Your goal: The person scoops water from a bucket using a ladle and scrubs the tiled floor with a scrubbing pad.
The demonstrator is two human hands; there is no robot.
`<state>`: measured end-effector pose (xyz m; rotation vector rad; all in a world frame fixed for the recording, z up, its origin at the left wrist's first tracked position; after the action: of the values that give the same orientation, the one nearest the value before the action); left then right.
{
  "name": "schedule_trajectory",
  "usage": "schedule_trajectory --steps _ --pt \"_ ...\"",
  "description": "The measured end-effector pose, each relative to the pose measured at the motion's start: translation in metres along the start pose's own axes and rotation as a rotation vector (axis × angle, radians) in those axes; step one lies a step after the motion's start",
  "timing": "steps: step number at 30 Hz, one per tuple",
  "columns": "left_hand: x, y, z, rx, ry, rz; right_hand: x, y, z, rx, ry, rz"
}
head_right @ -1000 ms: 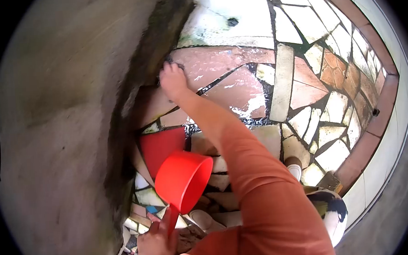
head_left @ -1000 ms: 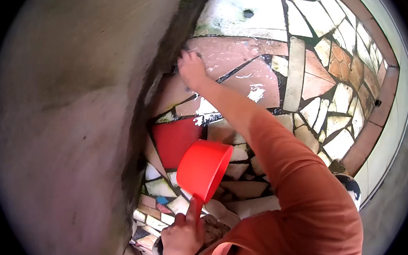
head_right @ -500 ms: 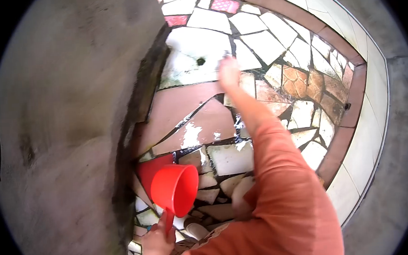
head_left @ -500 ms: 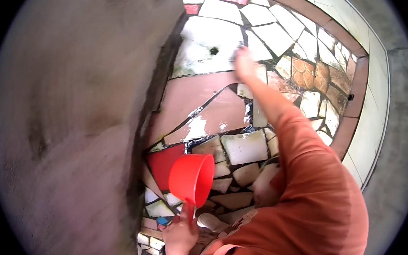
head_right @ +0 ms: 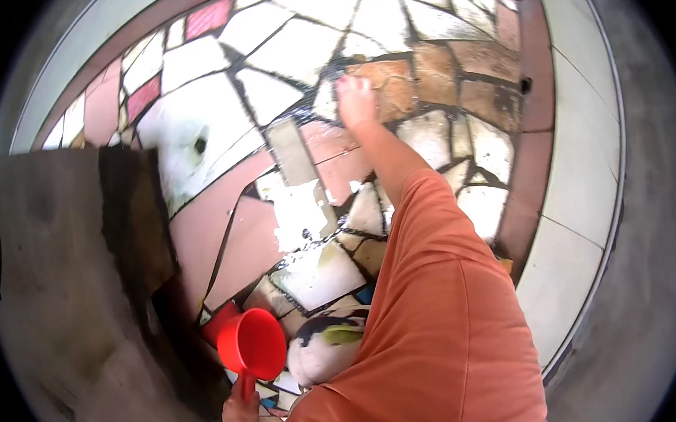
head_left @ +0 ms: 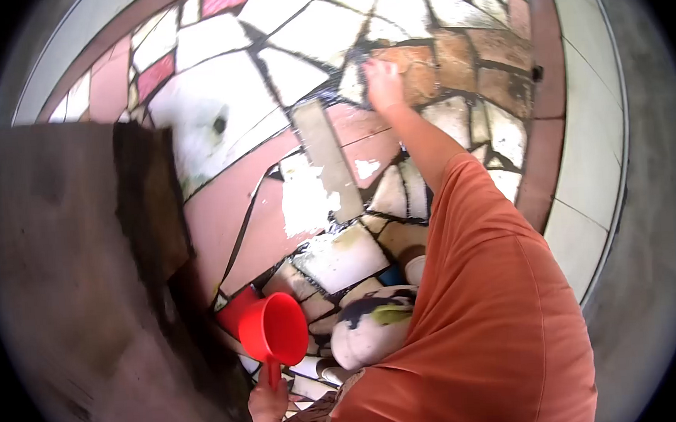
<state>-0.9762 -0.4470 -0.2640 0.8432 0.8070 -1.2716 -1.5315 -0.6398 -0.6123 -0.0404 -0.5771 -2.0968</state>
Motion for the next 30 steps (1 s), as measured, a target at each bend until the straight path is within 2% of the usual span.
schedule_trajectory --steps 1,3,4,5,6,7,8,9,10,11,13,14,15,16,18,19,20,21,23,24,25,27,28,29,30 --pt "0.002 -0.002 -0.002 -0.008 -0.022 -0.001 0.008 -0.047 0.008 -0.097 -0.049 -0.141" --pt "-0.001 -0.015 0.003 0.064 -0.055 -0.044 0.021 -0.066 0.097 -0.251 0.111 -0.323" --pt "-0.003 -0.023 0.006 0.078 -0.076 -0.041 0.013 -0.062 0.114 -0.281 -0.059 -0.190" --pt "-0.006 -0.029 0.005 0.092 -0.087 -0.037 0.005 -0.057 0.109 -0.282 0.015 -0.076" --pt "0.000 -0.025 0.001 0.119 -0.117 -0.070 -0.009 -0.031 0.108 0.200 -0.003 -0.037" --pt "0.001 -0.035 0.001 0.137 -0.115 -0.083 -0.036 0.027 0.127 0.693 0.015 -0.322" --pt "0.001 -0.046 0.002 0.147 -0.119 -0.085 -0.061 0.065 0.125 0.908 0.189 -0.526" --pt "0.000 -0.055 0.004 0.159 -0.126 -0.079 -0.077 0.089 0.121 0.835 0.600 -0.280" --pt "0.000 -0.063 0.005 0.173 -0.128 -0.137 -0.121 0.124 0.092 0.330 0.286 0.208" --pt "-0.001 -0.075 0.007 0.207 -0.140 -0.164 -0.152 0.133 0.053 0.158 0.175 0.524" --pt "-0.004 -0.090 0.013 0.182 -0.142 -0.196 -0.158 0.127 0.044 0.060 0.361 0.577" --pt "-0.009 -0.096 0.015 0.149 -0.126 -0.171 -0.148 0.106 0.054 0.624 0.445 0.012" --pt "-0.010 -0.095 0.014 0.080 -0.144 -0.209 -0.129 0.070 0.064 0.741 0.413 -0.190" --pt "-0.010 -0.091 0.013 0.064 -0.147 -0.223 -0.109 0.017 0.074 0.706 0.292 -0.257" --pt "-0.011 -0.092 0.014 0.048 -0.166 -0.244 -0.080 -0.100 0.092 0.439 0.067 -0.277" --pt "-0.014 -0.093 0.013 0.055 -0.171 -0.242 -0.066 -0.137 0.119 -0.154 0.029 0.067" --pt "-0.019 -0.091 0.012 0.064 -0.177 -0.237 -0.057 -0.166 0.118 -0.136 0.027 -0.234" --pt "-0.022 -0.092 0.013 0.106 -0.172 -0.192 -0.050 -0.163 0.145 -0.235 0.039 -0.249" --pt "-0.031 -0.097 0.015 0.093 -0.165 -0.128 -0.050 -0.120 0.148 -0.208 -0.010 -0.237" --pt "-0.031 -0.098 0.013 0.079 -0.173 -0.127 -0.054 -0.078 0.142 -0.070 0.009 -0.114" --pt "-0.031 -0.096 0.010 0.065 -0.180 -0.119 -0.062 -0.032 0.116 0.276 0.015 -0.173" --pt "-0.033 -0.099 0.009 0.064 -0.185 -0.101 -0.064 0.066 0.101 0.951 0.365 -0.489" --pt "-0.033 -0.104 0.010 0.091 -0.176 -0.100 -0.071 0.101 0.069 0.679 0.473 -0.287" --pt "-0.030 -0.109 0.011 0.117 -0.167 -0.099 -0.084 0.125 0.023 0.222 0.415 0.247" --pt "-0.027 -0.114 0.011 0.135 -0.183 -0.142 -0.088 0.143 0.018 0.133 0.446 0.408"
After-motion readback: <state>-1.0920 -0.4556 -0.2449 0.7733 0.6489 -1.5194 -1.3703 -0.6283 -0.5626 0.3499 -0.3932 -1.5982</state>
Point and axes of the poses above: each hand's wrist, its own x-axis towards the middle knuckle, its own z-axis out of the back of the hand, y = z × x, the point moved 1 cm from there along x, towards the middle knuckle, and after that the axes turned 4 degrees about y, right-handed, at the moved point
